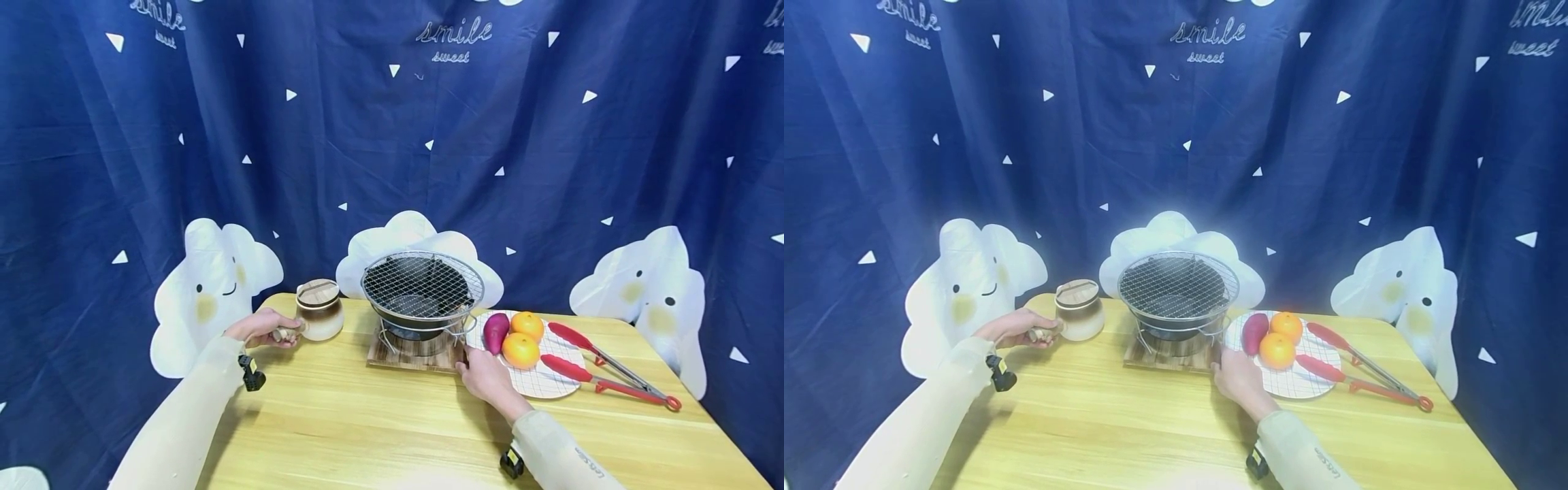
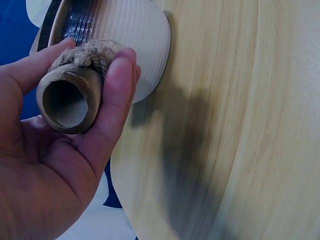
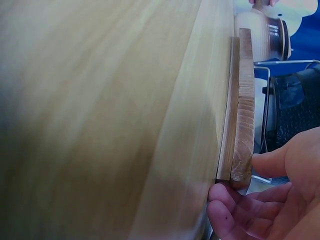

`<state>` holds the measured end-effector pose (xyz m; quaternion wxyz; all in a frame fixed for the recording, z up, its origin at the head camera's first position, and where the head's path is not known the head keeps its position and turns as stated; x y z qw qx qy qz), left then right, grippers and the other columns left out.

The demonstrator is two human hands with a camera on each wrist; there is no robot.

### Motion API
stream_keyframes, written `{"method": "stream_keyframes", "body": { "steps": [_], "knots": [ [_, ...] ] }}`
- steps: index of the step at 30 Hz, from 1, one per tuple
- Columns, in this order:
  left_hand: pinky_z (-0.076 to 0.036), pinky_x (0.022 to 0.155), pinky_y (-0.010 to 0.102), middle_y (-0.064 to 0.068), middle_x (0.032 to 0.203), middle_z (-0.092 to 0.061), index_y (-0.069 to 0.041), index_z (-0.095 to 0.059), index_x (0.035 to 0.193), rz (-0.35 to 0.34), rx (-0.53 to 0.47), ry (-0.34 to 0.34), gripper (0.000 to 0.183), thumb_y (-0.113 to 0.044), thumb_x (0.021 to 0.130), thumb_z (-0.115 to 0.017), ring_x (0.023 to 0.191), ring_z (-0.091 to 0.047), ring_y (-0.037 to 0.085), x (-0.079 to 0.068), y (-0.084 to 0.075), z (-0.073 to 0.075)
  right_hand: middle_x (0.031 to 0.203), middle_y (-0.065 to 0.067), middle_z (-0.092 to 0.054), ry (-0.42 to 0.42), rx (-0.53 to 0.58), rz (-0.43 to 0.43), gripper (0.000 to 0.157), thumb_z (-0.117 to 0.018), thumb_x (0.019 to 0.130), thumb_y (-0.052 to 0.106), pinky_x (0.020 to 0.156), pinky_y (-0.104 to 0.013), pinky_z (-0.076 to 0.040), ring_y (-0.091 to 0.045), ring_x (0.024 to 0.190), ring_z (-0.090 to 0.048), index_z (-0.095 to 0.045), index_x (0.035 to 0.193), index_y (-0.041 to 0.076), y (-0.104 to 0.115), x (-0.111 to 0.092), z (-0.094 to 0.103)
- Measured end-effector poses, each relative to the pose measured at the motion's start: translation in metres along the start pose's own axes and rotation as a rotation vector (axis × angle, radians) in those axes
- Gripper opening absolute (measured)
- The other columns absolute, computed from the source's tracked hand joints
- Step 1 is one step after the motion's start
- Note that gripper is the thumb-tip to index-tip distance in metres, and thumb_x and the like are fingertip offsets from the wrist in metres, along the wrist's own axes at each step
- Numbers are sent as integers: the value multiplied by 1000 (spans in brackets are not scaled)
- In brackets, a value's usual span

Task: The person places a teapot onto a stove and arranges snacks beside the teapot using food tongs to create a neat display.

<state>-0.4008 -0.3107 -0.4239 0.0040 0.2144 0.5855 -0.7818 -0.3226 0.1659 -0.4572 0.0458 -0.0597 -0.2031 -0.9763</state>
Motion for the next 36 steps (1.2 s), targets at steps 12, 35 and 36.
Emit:
{"method": "stream_keyframes", "body": {
  "steps": [12, 35, 36],
  "knots": [
    [-64, 71, 28, 20, 96, -74, 18, -61, 120, -5, -41, 15, 38, -13, 98, -65, 78, -74, 20, 2, 2, 0, 85, -10, -64, -6, 7, 5, 18, -69, 92, 25, 55, -40, -46, -25, 72, -57, -66, 101, 9, -1, 1, -1],
    [-64, 76, 31, 22, 100, -73, 18, -59, 119, -43, -89, 1, 36, -10, 97, -64, 78, -74, 21, 1, 3, 4, 82, -9, -63, -24, -12, 18, 17, -70, 92, 27, 57, -42, -46, -26, 71, -56, -66, 100, 13, -1, -1, 2],
    [-64, 76, 31, 23, 100, -73, 18, -59, 118, -43, -92, -2, 35, -10, 97, -64, 77, -74, 20, 2, 3, 4, 81, -9, -63, -30, -17, 25, 16, -71, 92, 26, 58, -43, -46, -27, 71, -56, -66, 99, 13, -1, -2, 2]
  ]
}}
Point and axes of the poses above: each hand's wrist, its own x-axis towards the middle knuckle, its own z-axis out of the back of the hand, y = z × x, the point moved 2 cm from there along x, towards the middle knuckle
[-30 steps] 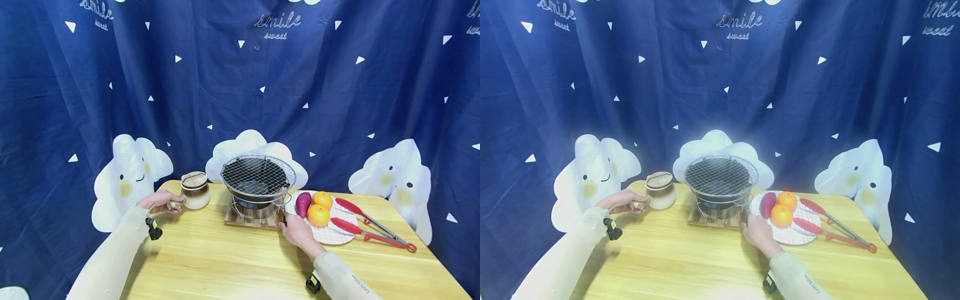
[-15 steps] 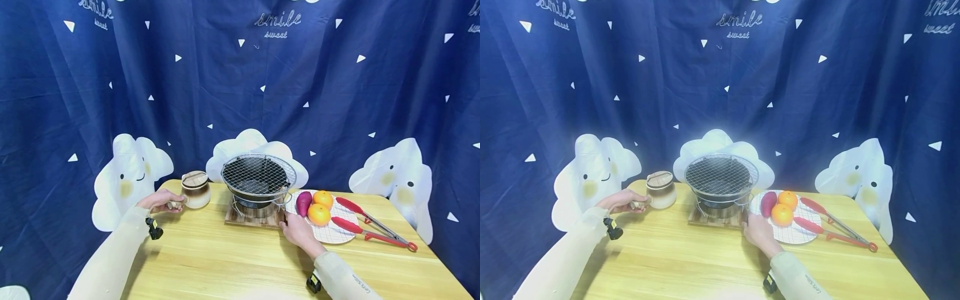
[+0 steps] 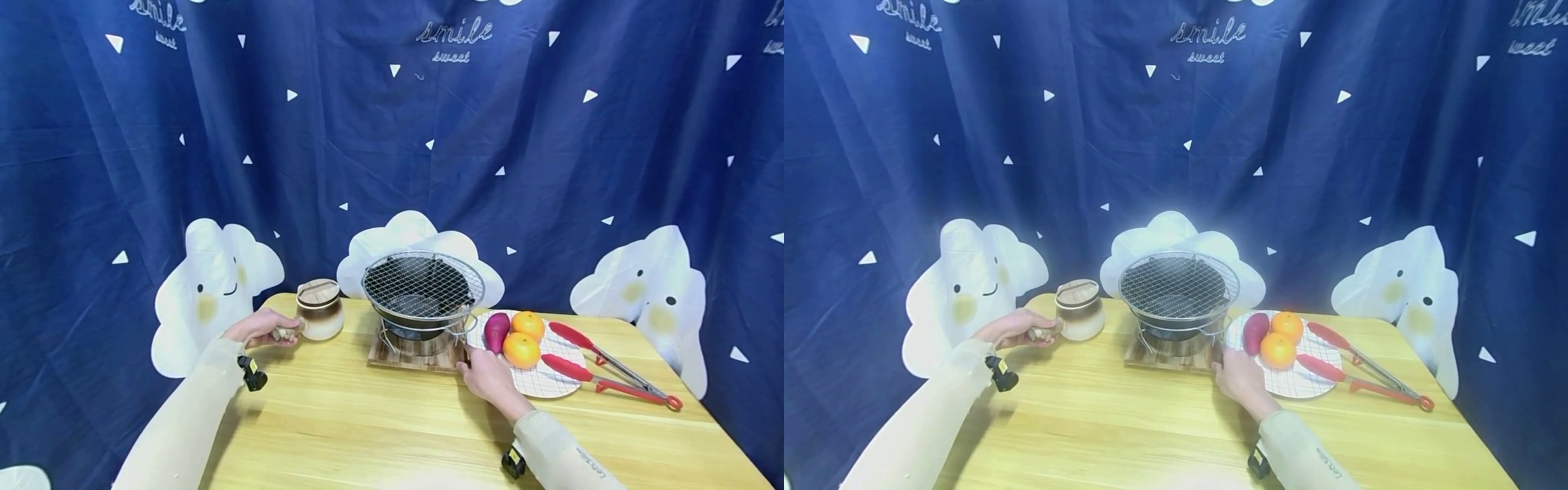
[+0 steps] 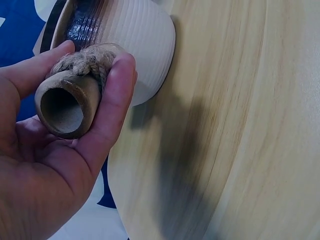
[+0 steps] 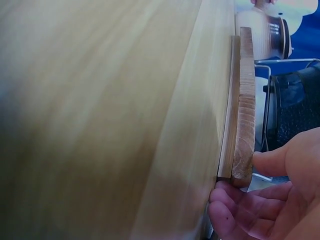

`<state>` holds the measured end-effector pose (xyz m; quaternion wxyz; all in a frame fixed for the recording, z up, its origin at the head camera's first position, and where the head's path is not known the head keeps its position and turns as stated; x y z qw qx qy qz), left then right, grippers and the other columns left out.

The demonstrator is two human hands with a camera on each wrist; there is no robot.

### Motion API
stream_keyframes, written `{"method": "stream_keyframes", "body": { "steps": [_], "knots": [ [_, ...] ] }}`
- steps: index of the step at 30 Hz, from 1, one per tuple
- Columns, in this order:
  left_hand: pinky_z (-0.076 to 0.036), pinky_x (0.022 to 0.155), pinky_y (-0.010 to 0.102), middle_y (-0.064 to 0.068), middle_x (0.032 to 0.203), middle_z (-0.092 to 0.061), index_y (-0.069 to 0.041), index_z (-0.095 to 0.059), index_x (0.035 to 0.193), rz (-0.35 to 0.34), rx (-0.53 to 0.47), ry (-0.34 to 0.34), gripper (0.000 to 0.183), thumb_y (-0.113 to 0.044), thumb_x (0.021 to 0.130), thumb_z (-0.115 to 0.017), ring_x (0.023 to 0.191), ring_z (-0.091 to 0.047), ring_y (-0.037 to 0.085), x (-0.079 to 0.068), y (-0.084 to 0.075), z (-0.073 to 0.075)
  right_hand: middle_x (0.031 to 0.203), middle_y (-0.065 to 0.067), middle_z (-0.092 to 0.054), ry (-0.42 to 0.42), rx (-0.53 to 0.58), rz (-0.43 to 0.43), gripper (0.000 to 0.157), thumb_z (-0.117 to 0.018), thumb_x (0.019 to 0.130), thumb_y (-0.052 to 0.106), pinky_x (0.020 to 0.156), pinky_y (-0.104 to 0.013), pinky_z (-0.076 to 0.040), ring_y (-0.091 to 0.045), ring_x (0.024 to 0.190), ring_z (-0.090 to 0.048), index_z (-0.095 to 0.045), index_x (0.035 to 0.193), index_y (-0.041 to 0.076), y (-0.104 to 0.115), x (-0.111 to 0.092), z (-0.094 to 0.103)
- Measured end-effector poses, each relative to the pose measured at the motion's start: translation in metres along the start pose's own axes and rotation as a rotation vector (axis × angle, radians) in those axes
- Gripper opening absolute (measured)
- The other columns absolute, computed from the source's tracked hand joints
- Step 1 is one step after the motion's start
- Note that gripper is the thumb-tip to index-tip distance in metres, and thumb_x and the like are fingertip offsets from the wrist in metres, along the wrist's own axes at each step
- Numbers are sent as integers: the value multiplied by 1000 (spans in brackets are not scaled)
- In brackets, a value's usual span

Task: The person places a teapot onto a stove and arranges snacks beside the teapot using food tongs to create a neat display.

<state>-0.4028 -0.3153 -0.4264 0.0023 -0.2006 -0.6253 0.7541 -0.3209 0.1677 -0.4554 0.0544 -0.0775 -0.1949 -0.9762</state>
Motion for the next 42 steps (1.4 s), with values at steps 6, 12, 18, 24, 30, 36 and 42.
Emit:
{"method": "stream_keyframes", "body": {
  "steps": [6, 12, 18, 24, 30, 36, 42],
  "knots": [
    [-64, 75, 30, 22, 97, -74, 16, -61, 113, 1, -32, -21, 28, -7, 97, -63, 75, -74, 21, 1, 0, -1, 82, -9, -64, -12, 4, 7, 17, -70, 92, 26, 57, -42, -45, -26, 69, -56, -68, 103, 13, -2, 0, -1],
    [-64, 75, 30, 21, 96, -74, 17, -58, 116, 1, -75, -37, 30, -6, 96, -65, 77, -74, 21, 0, 0, -2, 81, -9, -63, -14, 8, -2, 18, -71, 92, 26, 54, -41, -42, -26, 69, -55, -67, 103, 13, -1, 0, -1],
    [-64, 75, 30, 19, 94, -73, 17, -56, 117, 3, -118, -46, 29, -3, 96, -63, 79, -73, 22, -1, 1, -3, 81, -10, -63, -11, 4, 5, 18, -70, 92, 26, 54, -42, -43, -27, 69, -56, -68, 104, 12, -1, -1, -1],
    [-64, 76, 31, 20, 92, -72, 16, -55, 116, 4, -155, -62, 27, -1, 96, -62, 77, -73, 23, 0, 0, -6, 84, -11, -65, -13, -5, -3, 19, -70, 92, 26, 58, -45, -46, -29, 72, -59, -68, 106, 13, -1, 1, -3],
    [-64, 75, 32, 23, 95, -71, 17, -51, 120, 20, -176, -104, 33, 0, 95, -64, 78, -74, 26, 0, 0, -7, 82, -10, -64, -1, 0, -14, 25, -70, 92, 28, 56, -41, -44, -27, 70, -56, -69, 111, 12, -2, 2, -5],
    [-64, 75, 30, 20, 92, -72, 12, -57, 112, 17, -192, -118, 22, 0, 95, -64, 73, -73, 22, -1, 1, -8, 82, -9, -64, 3, 10, -13, 26, -70, 92, 28, 55, -40, -43, -26, 69, -55, -68, 112, 12, -2, 2, -5],
    [-64, 72, 30, 17, 85, -73, 11, -60, 109, 12, -193, -138, 19, 0, 94, -65, 69, -73, 22, -2, -1, -9, 84, -10, -65, -3, 13, -19, 24, -70, 92, 28, 54, -40, -43, -26, 69, -55, -68, 110, 12, -2, 1, -2]
  ]
}}
Point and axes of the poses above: each hand's wrist, its own x-axis towards the middle knuckle, its own z-axis out of the back of the hand, y = z × x, the point moved 2 cm from there along x, towards the middle knuckle
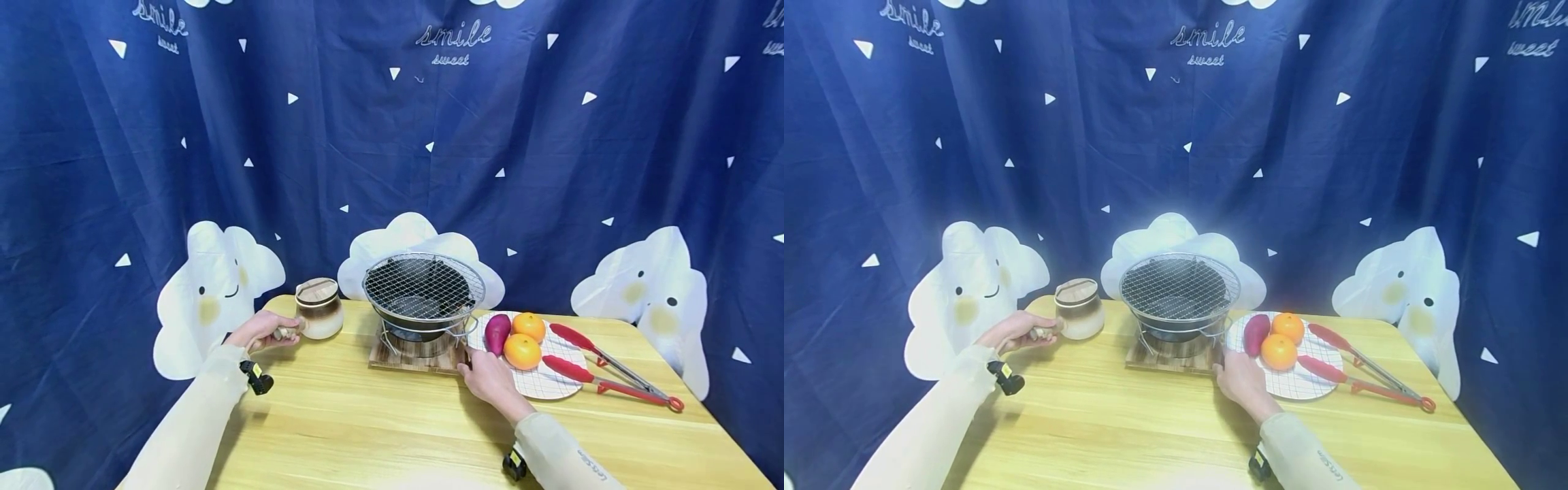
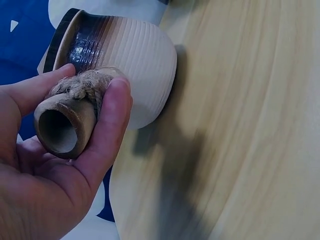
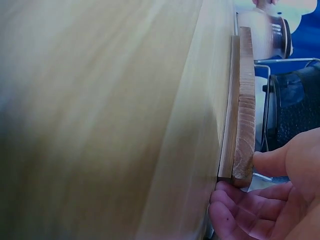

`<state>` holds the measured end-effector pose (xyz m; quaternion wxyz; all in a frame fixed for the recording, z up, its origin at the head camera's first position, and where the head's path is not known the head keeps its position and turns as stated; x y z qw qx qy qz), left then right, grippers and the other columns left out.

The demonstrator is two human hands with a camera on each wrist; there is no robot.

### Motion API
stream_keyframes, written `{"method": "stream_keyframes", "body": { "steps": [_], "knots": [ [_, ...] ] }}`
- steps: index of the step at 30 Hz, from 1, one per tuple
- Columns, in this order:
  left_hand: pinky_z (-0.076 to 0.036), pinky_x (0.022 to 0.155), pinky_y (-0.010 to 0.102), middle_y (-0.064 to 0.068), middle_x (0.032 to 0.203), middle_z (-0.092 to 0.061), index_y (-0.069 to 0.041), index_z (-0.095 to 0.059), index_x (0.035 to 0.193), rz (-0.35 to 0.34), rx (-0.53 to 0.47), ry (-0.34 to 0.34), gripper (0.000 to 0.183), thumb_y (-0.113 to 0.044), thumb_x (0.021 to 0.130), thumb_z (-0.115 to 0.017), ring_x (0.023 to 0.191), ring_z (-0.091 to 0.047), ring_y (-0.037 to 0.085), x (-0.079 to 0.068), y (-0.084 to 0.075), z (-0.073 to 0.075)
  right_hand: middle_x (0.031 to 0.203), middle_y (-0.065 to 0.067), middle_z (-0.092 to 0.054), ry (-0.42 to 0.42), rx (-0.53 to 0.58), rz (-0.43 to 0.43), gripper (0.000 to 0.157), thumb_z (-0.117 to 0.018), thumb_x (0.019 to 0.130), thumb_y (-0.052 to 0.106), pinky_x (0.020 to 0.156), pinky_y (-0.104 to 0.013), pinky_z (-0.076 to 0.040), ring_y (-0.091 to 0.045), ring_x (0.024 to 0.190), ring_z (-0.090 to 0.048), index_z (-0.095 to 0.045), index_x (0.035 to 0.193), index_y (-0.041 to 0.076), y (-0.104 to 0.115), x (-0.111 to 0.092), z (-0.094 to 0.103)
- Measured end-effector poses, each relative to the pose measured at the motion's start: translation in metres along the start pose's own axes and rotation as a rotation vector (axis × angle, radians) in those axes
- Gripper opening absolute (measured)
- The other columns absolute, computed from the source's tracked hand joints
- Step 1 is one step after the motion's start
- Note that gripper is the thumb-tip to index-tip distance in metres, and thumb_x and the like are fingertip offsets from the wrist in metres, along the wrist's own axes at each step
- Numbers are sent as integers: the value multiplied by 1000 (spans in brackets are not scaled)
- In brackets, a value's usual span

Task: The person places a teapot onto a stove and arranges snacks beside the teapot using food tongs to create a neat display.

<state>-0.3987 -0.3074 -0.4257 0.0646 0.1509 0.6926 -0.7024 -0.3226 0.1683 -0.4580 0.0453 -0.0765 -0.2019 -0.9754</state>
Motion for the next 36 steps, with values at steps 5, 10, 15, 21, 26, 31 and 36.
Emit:
{"method": "stream_keyframes", "body": {
  "steps": [5, 10, 15, 21, 26, 31, 36],
  "knots": [
    [-64, 77, 33, 17, 83, -72, 11, -62, 106, 0, -22, -10, 17, 1, 93, -66, 70, -73, 23, -2, -7, -2, 90, -14, -69, -10, -4, 7, 22, -70, 91, 26, 56, -44, -47, -28, 72, -59, -68, 108, 12, 0, -2, 1],
    [-64, 76, 33, 17, 83, -72, 10, -62, 102, 0, -34, -8, 13, 2, 92, -66, 70, -73, 24, -6, -16, -4, 91, -15, -70, -14, -9, 19, 21, -70, 91, 25, 57, -46, -48, -29, 73, -61, -68, 108, 12, 0, -4, 1],
    [-64, 72, 31, 15, 81, -72, 12, -59, 107, -12, -12, 9, 19, 2, 93, -64, 70, -73, 23, -11, -26, -7, 89, -14, -69, -9, -8, 19, 21, -70, 91, 25, 56, -45, -48, -28, 73, -61, -68, 107, 11, -2, -4, 0],
    [-64, 72, 29, 14, 82, -70, 12, -55, 112, 0, -3, 12, 22, 0, 95, -63, 71, -72, 21, -14, -39, -11, 85, -10, -66, 7, 1, -8, 23, -70, 91, 27, 55, -42, -46, -27, 71, -57, -67, 108, 12, -4, -3, -2],
    [-64, 74, 29, 13, 80, -70, 9, -56, 108, 2, -5, 3, 16, 1, 95, -62, 70, -72, 21, -19, -53, -10, 85, -10, -66, 10, -3, 3, 26, -69, 92, 27, 56, -42, -46, -26, 72, -58, -68, 113, 11, -3, -1, -1],
    [-64, 75, 29, 13, 80, -69, 9, -58, 106, 1, 1, 2, 13, 0, 96, -61, 69, -72, 21, -23, -68, -10, 91, -13, -68, 15, -5, 5, 32, -69, 92, 27, 58, -44, -49, -27, 74, -59, -67, 119, 10, -1, 0, 1],
    [-64, 77, 29, 13, 82, -69, 6, -59, 102, 0, -12, -6, 9, 1, 95, -62, 70, -73, 21, -26, -79, -12, 95, -15, -70, 18, -8, 3, 34, -69, 92, 27, 60, -46, -50, -28, 76, -60, -67, 120, 9, -2, 1, -1]
  ]
}}
Point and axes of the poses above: each hand's wrist, its own x-axis towards the middle knuckle, its own z-axis out of the back of the hand, y = z × x, the point moved 2 cm from there along x, towards the middle knuckle
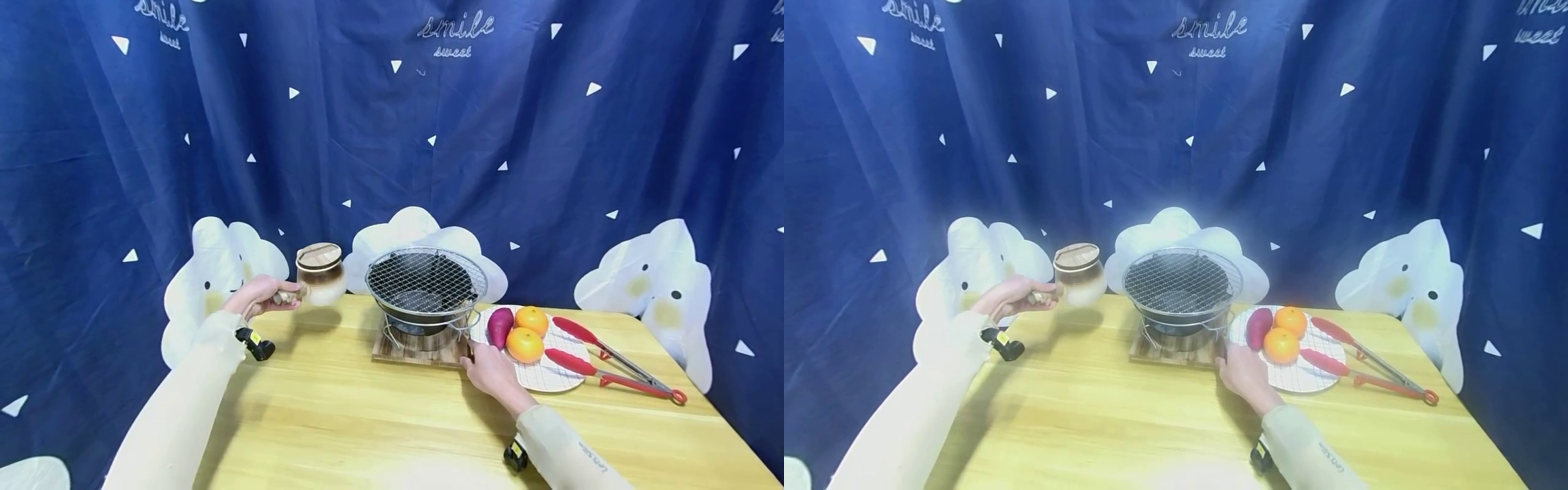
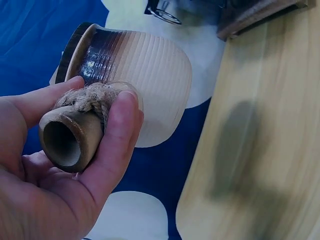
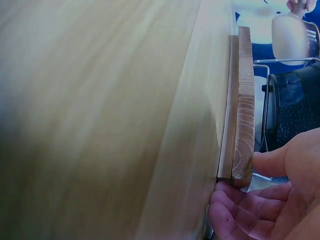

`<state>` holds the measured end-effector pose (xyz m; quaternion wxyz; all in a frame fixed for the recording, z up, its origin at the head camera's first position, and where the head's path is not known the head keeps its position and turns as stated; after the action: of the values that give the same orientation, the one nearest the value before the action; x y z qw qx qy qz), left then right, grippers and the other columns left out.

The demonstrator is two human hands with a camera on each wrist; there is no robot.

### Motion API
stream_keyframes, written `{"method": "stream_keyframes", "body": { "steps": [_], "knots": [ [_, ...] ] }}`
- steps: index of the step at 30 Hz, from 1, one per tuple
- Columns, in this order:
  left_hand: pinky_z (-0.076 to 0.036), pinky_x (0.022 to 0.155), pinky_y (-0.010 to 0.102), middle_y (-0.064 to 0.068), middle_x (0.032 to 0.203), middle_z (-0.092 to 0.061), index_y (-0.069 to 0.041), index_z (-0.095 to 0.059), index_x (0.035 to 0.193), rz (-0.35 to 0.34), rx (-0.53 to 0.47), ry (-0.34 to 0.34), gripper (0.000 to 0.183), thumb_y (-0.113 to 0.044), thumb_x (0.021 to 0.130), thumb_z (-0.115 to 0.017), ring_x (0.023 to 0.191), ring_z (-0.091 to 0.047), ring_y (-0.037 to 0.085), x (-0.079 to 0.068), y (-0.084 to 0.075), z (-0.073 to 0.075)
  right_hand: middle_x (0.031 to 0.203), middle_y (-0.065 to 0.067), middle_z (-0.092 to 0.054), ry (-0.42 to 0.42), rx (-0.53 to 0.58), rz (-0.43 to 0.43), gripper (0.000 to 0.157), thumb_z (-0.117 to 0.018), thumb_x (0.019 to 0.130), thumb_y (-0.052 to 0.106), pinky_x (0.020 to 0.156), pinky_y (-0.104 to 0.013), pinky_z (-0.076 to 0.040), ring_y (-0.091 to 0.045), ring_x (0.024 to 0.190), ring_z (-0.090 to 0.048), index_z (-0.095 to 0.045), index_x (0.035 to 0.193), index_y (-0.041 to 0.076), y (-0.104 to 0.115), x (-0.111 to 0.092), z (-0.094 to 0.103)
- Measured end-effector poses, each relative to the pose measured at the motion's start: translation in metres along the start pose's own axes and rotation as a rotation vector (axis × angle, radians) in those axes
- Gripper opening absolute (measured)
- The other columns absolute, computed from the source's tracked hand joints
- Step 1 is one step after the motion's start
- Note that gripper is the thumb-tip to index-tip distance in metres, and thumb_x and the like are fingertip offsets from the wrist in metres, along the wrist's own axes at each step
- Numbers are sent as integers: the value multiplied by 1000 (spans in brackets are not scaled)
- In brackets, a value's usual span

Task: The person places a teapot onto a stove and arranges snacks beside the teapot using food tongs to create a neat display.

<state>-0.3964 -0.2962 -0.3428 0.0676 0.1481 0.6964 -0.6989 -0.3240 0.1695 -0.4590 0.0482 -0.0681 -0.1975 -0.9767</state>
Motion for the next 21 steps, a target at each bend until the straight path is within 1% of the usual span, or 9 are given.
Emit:
{"method": "stream_keyframes", "body": {
  "steps": [5, 8, 13, 16, 19, 21],
  "knots": [
    [-64, 77, 30, 12, 80, -71, 6, -60, 99, -4, 7, 7, 5, 2, 96, -60, 69, -73, 21, -1, -13, -5, 94, -14, -70, -1, -4, 2, 35, -69, 93, 28, 59, -44, -49, -28, 75, -60, -67, 122, 10, -3, 1, 0],
    [-64, 76, 29, 12, 78, -71, 5, -61, 96, -3, 11, 0, 4, 1, 97, -61, 68, -72, 21, -2, -20, -8, 94, -15, -70, -4, -1, 10, 35, -69, 92, 28, 58, -44, -49, -28, 75, -61, -67, 122, 9, -1, 0, 0],
    [-64, 74, 27, 13, 77, -71, 4, -62, 95, -20, 35, 11, 4, 0, 97, -62, 69, -73, 21, -2, -35, -16, 102, -19, -72, -17, 0, 11, 38, -69, 92, 27, 61, -48, -52, -32, 81, -66, -67, 126, 9, 0, 0, 2],
    [-63, 72, 26, 13, 76, -70, 4, -61, 96, -18, 53, 2, 5, -1, 97, -61, 68, -73, 21, -2, -43, -20, 104, -20, -71, -13, 2, 9, 39, -69, 93, 27, 61, -49, -53, -35, 84, -67, -66, 127, 9, -1, 0, 2],
    [-63, 75, 25, 12, 78, -70, 4, -60, 98, -12, 66, 11, 7, -2, 97, -61, 70, -74, 20, -3, -50, -24, 101, -19, -71, -5, 9, 2, 39, -69, 93, 27, 59, -47, -51, -33, 80, -65, -66, 127, 10, -1, 0, 1],
    [-63, 78, 26, 13, 81, -71, 4, -61, 100, -13, 68, 18, 8, -3, 97, -62, 72, -74, 20, -4, -53, -27, 98, -17, -70, 2, 14, -6, 39, -69, 93, 28, 57, -44, -49, -30, 76, -62, -66, 127, 10, -1, 1, 0]
  ]
}}
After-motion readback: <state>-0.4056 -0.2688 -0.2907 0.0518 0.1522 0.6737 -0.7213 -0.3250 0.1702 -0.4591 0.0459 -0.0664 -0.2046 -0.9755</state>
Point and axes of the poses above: each hand's wrist, its own x-axis towards the middle knuckle, its own z-axis out of the back of the hand, y = z × x, the point moved 2 cm from there along x, towards the middle knuckle
